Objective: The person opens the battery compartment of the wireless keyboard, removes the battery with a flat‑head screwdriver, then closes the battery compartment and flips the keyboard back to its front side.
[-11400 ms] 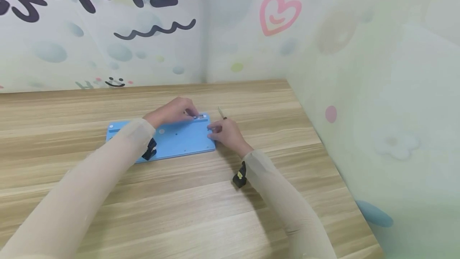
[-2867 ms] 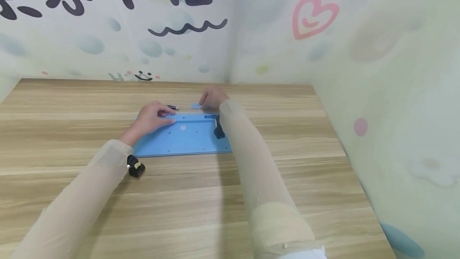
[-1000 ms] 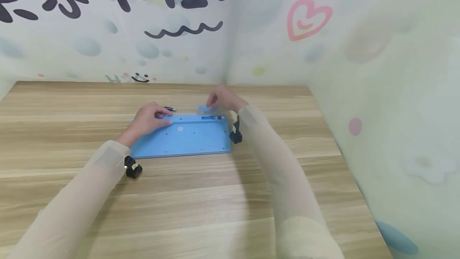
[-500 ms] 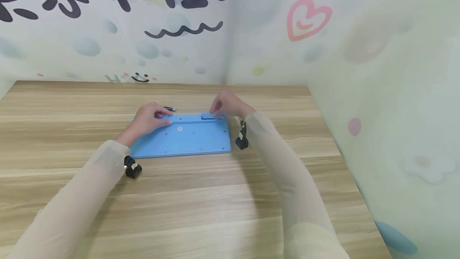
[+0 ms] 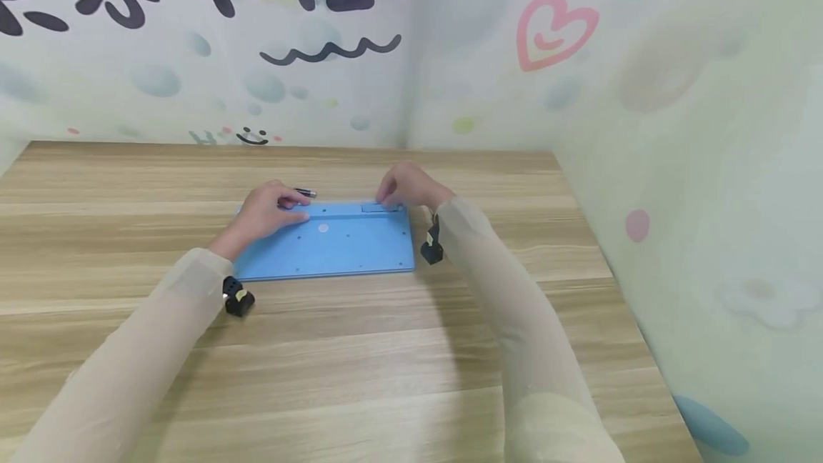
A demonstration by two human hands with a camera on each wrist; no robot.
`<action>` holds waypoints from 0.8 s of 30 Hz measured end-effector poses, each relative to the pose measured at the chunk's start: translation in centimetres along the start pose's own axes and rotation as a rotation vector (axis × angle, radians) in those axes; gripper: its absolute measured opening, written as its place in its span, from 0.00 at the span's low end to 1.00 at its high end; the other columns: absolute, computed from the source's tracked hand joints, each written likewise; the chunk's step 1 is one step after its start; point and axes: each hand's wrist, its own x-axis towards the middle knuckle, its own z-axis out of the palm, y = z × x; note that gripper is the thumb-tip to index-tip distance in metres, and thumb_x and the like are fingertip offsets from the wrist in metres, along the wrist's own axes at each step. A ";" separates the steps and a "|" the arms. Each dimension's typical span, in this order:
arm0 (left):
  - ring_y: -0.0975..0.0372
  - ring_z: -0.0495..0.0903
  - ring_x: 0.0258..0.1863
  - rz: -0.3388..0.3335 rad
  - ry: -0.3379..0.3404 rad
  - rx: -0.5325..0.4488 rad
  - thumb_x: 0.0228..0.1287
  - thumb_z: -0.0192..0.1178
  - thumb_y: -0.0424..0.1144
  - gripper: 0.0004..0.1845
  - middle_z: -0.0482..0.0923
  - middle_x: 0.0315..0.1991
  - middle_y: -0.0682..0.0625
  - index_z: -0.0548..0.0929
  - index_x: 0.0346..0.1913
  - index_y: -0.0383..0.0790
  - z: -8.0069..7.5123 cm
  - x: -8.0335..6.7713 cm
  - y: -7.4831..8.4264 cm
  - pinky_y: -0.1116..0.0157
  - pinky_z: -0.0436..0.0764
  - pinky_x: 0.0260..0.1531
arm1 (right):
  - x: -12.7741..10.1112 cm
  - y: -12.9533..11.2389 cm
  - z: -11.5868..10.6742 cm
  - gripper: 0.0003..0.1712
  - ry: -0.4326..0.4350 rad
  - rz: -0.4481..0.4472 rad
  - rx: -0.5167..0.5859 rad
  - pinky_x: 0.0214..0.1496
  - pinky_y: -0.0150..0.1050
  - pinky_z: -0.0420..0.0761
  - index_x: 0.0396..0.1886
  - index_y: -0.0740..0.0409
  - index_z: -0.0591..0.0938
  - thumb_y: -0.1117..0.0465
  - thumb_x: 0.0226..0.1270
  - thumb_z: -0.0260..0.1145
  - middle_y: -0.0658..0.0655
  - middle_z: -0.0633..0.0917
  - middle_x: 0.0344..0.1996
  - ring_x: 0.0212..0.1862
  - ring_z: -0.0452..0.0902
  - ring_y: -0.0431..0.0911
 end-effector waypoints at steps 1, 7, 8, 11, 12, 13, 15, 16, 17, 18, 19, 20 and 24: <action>0.53 0.68 0.38 0.002 -0.002 0.001 0.58 0.65 0.34 0.13 0.71 0.36 0.42 0.84 0.45 0.34 0.0 0.0 0.0 0.60 0.68 0.39 | 0.1 0.0 0.0 0.04 -0.003 0.003 -0.005 0.42 0.35 0.78 0.32 0.58 0.86 0.69 0.56 0.69 0.53 0.85 0.32 0.36 0.78 0.44; 0.53 0.68 0.38 0.000 -0.007 0.003 0.58 0.65 0.34 0.13 0.70 0.36 0.43 0.84 0.45 0.34 0.1 0.1 0.1 0.60 0.68 0.39 | 0.2 -0.1 -0.1 0.04 -0.013 0.012 -0.005 0.41 0.36 0.78 0.32 0.59 0.86 0.69 0.56 0.69 0.53 0.85 0.32 0.35 0.78 0.45; 0.53 0.68 0.38 -0.003 -0.007 0.002 0.58 0.65 0.34 0.13 0.70 0.36 0.43 0.84 0.45 0.34 0.1 0.1 0.1 0.60 0.68 0.39 | 0.2 0.0 -0.1 0.05 -0.013 0.012 -0.005 0.41 0.36 0.78 0.32 0.59 0.86 0.69 0.56 0.69 0.53 0.85 0.33 0.35 0.78 0.45; 0.53 0.68 0.38 -0.008 -0.009 0.001 0.58 0.64 0.34 0.13 0.70 0.36 0.43 0.84 0.45 0.34 0.1 0.1 0.1 0.60 0.68 0.39 | 0.3 0.1 -0.1 0.05 -0.014 0.011 -0.005 0.42 0.35 0.78 0.32 0.59 0.86 0.70 0.56 0.69 0.53 0.85 0.33 0.36 0.79 0.44; 0.53 0.68 0.38 -0.008 -0.010 0.001 0.58 0.64 0.34 0.13 0.71 0.36 0.43 0.84 0.45 0.34 0.1 0.1 0.1 0.60 0.68 0.39 | 0.3 0.1 -0.1 0.05 -0.015 0.012 -0.006 0.42 0.35 0.78 0.32 0.59 0.86 0.70 0.56 0.69 0.54 0.85 0.33 0.36 0.79 0.44; 0.53 0.68 0.38 -0.009 -0.010 0.000 0.58 0.64 0.34 0.13 0.71 0.36 0.42 0.84 0.45 0.34 0.1 0.1 0.1 0.60 0.68 0.39 | 0.3 0.1 -0.1 0.05 -0.015 0.014 -0.005 0.42 0.35 0.78 0.32 0.59 0.86 0.70 0.56 0.68 0.53 0.85 0.33 0.36 0.79 0.44; 0.53 0.68 0.38 -0.010 -0.010 0.002 0.58 0.64 0.34 0.13 0.71 0.36 0.42 0.84 0.45 0.34 0.1 0.1 0.1 0.60 0.68 0.39 | 0.3 0.1 -0.1 0.05 -0.015 0.016 -0.001 0.43 0.35 0.78 0.32 0.59 0.86 0.70 0.56 0.68 0.53 0.85 0.34 0.36 0.79 0.44; 0.53 0.68 0.38 -0.011 -0.010 0.002 0.58 0.64 0.34 0.13 0.70 0.36 0.42 0.84 0.45 0.34 0.0 0.1 0.1 0.60 0.68 0.39 | 0.3 0.0 -0.1 0.05 -0.015 0.019 0.000 0.43 0.35 0.78 0.32 0.59 0.86 0.70 0.56 0.68 0.53 0.85 0.33 0.36 0.79 0.44; 0.53 0.68 0.38 -0.010 -0.010 0.003 0.58 0.65 0.35 0.13 0.70 0.36 0.42 0.84 0.45 0.34 0.0 0.1 0.1 0.60 0.68 0.39 | 0.3 0.0 -0.1 0.05 -0.014 0.019 0.002 0.43 0.35 0.78 0.32 0.59 0.86 0.70 0.56 0.68 0.53 0.85 0.34 0.36 0.79 0.44; 0.53 0.68 0.38 -0.012 -0.010 0.003 0.58 0.65 0.35 0.13 0.70 0.36 0.42 0.84 0.46 0.34 0.0 0.1 0.1 0.60 0.68 0.39 | 0.2 -0.1 -0.1 0.05 -0.012 0.018 0.003 0.43 0.35 0.78 0.32 0.59 0.86 0.70 0.56 0.68 0.53 0.85 0.34 0.36 0.80 0.44; 0.53 0.68 0.38 -0.014 -0.010 0.003 0.58 0.65 0.35 0.13 0.70 0.36 0.42 0.84 0.46 0.34 0.0 0.1 0.1 0.60 0.68 0.39 | 0.2 -0.1 -0.1 0.05 -0.011 0.019 0.007 0.43 0.35 0.78 0.32 0.59 0.86 0.70 0.56 0.68 0.53 0.85 0.34 0.36 0.80 0.44; 0.53 0.68 0.38 -0.015 -0.010 0.004 0.58 0.65 0.35 0.13 0.70 0.36 0.42 0.84 0.46 0.34 0.0 0.1 0.1 0.60 0.68 0.39 | 0.2 -0.1 -0.1 0.05 -0.010 0.017 0.010 0.43 0.35 0.78 0.32 0.59 0.86 0.70 0.56 0.68 0.54 0.85 0.34 0.36 0.80 0.44; 0.53 0.68 0.38 -0.015 -0.014 0.003 0.58 0.64 0.35 0.13 0.70 0.36 0.42 0.84 0.46 0.34 0.0 0.1 0.1 0.60 0.68 0.39 | 0.1 -0.1 0.0 0.05 -0.001 0.019 0.024 0.43 0.35 0.79 0.33 0.59 0.86 0.70 0.56 0.68 0.54 0.85 0.34 0.37 0.80 0.44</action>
